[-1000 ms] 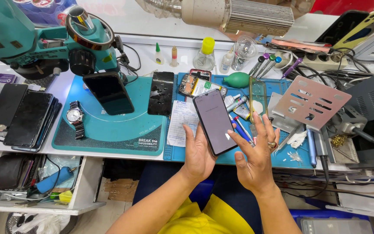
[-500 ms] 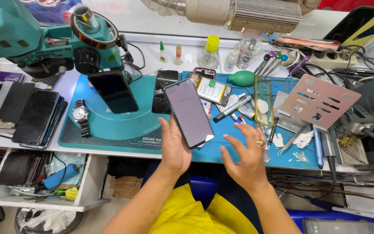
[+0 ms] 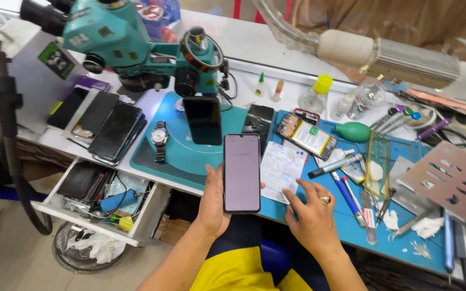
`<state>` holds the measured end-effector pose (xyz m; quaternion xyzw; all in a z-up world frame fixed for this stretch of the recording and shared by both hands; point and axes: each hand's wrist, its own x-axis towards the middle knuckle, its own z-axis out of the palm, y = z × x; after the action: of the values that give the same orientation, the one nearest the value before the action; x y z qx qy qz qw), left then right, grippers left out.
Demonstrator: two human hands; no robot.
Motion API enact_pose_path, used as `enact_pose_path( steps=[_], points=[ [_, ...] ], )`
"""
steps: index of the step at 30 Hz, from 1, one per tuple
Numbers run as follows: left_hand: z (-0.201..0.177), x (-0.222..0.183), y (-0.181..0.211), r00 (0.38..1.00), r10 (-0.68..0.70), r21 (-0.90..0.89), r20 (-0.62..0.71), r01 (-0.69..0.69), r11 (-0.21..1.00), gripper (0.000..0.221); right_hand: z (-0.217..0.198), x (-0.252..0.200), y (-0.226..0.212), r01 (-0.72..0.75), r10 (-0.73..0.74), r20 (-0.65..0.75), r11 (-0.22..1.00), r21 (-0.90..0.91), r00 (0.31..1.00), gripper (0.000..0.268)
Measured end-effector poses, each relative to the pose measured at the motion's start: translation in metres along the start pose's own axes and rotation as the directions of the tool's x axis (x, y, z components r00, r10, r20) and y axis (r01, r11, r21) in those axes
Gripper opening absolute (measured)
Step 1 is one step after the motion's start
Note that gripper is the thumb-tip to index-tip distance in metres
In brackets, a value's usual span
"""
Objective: Testing a mobile phone screen and then disassembling internal components using specialized tools at a repair station.
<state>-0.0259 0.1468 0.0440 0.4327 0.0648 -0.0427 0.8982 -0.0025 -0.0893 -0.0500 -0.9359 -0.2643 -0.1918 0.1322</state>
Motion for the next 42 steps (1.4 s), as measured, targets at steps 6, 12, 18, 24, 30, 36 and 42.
enact_pose_path(
  steps=[6,12,18,24,30,36,42],
  points=[
    [-0.039,-0.042,0.047,0.982,0.188,-0.131,-0.032,-0.191,0.973,0.087,0.012,0.002,0.014,0.091,-0.088,-0.038,0.99,0.105,0.995,0.025],
    [-0.085,-0.073,0.137,0.729,0.498,-0.015,-0.47,-0.57,0.821,0.087,0.008,0.001,-0.006,0.086,0.035,-0.358,0.945,0.317,0.933,0.021],
    [-0.188,-0.069,0.203,0.446,0.652,0.067,-0.613,-0.793,0.605,0.085,0.01,0.004,-0.043,0.182,-0.022,-0.475,0.938,0.294,0.88,0.018],
    [-0.207,-0.087,0.251,0.337,0.528,0.028,-0.78,-0.823,0.567,0.083,0.02,0.024,-0.067,0.463,-0.364,-0.346,0.846,0.266,0.864,0.036],
    [-0.231,-0.095,0.271,0.335,0.552,0.007,-0.764,-0.85,0.526,0.086,0.029,0.091,-0.121,0.686,-0.591,-0.358,0.673,0.275,0.723,0.027],
    [-0.258,-0.096,0.283,0.34,0.566,0.061,-0.751,-0.818,0.573,0.088,0.094,0.143,-0.144,0.642,-0.604,-0.224,0.741,0.194,0.765,0.026],
    [-0.27,-0.095,0.292,0.341,0.482,0.008,-0.807,-0.81,0.587,0.089,0.068,0.158,-0.166,0.504,-0.534,0.086,0.831,0.237,0.841,0.065]
  ],
)
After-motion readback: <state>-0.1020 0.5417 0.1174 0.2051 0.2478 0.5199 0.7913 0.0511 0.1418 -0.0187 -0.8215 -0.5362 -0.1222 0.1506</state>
